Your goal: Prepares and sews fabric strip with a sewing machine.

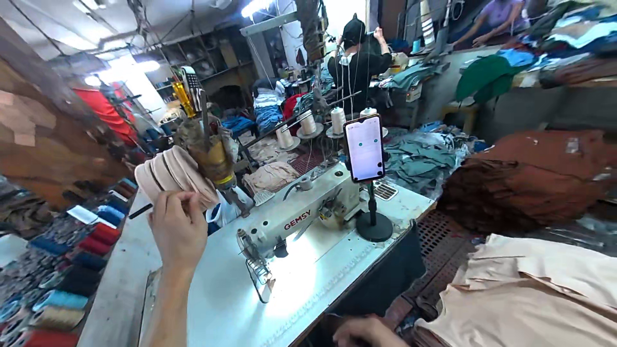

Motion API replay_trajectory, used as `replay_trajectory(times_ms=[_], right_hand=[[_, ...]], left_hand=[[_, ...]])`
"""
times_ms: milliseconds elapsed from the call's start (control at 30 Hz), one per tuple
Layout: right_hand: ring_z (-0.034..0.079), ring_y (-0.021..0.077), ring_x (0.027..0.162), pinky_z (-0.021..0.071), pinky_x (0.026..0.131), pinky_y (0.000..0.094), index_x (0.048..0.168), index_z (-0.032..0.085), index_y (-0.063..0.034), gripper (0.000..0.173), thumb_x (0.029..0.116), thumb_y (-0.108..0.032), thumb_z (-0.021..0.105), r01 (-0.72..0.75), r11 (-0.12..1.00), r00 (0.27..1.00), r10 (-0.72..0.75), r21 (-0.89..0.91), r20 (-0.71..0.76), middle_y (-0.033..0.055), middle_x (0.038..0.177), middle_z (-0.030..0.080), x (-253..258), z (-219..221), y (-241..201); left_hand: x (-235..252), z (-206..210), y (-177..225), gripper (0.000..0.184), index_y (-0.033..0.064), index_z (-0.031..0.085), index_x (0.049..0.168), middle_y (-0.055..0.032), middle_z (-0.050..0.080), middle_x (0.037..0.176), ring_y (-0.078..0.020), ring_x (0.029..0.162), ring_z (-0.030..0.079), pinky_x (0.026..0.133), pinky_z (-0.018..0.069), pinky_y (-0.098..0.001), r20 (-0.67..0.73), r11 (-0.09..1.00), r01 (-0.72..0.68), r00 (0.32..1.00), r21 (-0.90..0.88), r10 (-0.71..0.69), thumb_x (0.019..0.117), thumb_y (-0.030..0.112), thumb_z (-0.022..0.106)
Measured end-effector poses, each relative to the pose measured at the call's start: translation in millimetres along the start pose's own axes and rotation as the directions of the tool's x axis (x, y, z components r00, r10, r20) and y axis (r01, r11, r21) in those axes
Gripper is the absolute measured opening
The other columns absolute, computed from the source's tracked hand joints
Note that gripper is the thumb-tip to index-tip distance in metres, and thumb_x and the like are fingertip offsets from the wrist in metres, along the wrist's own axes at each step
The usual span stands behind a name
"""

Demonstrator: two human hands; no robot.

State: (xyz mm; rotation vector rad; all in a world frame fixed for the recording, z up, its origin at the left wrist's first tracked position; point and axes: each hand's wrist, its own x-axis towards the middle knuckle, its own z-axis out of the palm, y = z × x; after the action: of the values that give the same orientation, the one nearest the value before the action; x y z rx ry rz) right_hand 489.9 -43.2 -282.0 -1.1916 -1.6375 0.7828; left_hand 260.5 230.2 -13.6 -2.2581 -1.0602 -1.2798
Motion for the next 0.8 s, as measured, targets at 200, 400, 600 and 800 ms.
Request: replay_trajectory(times_ms=[200,400,600,800], right_hand=[[0.057,0.0123,0.055,0.0526,0.053,0.0375,0.130,0.069,-0.0166,0.036,0.0992,-0.033,0.063,-0.132,0.949,0.900,-0.006,-0.285,-0.436,-0.0015,0.069,0.064,42,-77,10],[0.066,0.0326,0.064,0.0533,0.056,0.0562,0.154,0.048,-0.0110,0.062,0.0965,-0.029,0.064,-0.316,0.691,0.773,-0.210,-0.650,-0.599,0.0116,0.081,0.070,98,-161,-38],[0.069,0.0427,0.078,0.0519,0.064,0.0622,0.160,0.038,-0.0175,0.073,0.0943,-0.030,0.066,-0.399,0.588,0.767,-0.206,-0.703,-0.608,0.0181,0.091,0.072,143,-184,-79],[0.068,0.0504,0.085,0.0494,0.068,0.0705,0.161,0.037,-0.0214,0.075,0.0938,-0.031,0.068,-0.450,0.586,0.764,-0.137,-0.674,-0.630,0.0250,0.098,0.071,146,-190,-81]], left_hand=[[-58,-28,-16,0.024,0.0062,0.064,0.111,-0.0020,0.074,0.107,-0.0134,0.093,0.073,0.085,0.0627,-0.0332,0.331,0.746,0.174,0.942,-0.643,0.066,0.1069,0.028,0.054],[-117,-48,-30,0.036,0.0009,0.063,0.123,-0.0089,0.070,0.126,-0.0113,0.086,0.075,0.077,0.0652,-0.0298,0.401,0.790,0.352,0.904,-0.502,-0.148,0.0909,0.013,0.074],[-160,-66,-31,0.054,-0.0032,0.054,0.135,-0.0103,0.076,0.100,-0.0169,0.079,0.075,0.076,0.0637,-0.0367,0.582,0.782,0.574,0.731,-0.242,-0.357,0.0893,0.014,0.078],[-192,-53,-35,0.045,0.0030,0.062,0.127,-0.0044,0.077,0.097,-0.0146,0.085,0.075,0.081,0.0627,-0.0348,0.693,0.655,0.699,0.624,-0.287,-0.361,0.0882,0.018,0.079]])
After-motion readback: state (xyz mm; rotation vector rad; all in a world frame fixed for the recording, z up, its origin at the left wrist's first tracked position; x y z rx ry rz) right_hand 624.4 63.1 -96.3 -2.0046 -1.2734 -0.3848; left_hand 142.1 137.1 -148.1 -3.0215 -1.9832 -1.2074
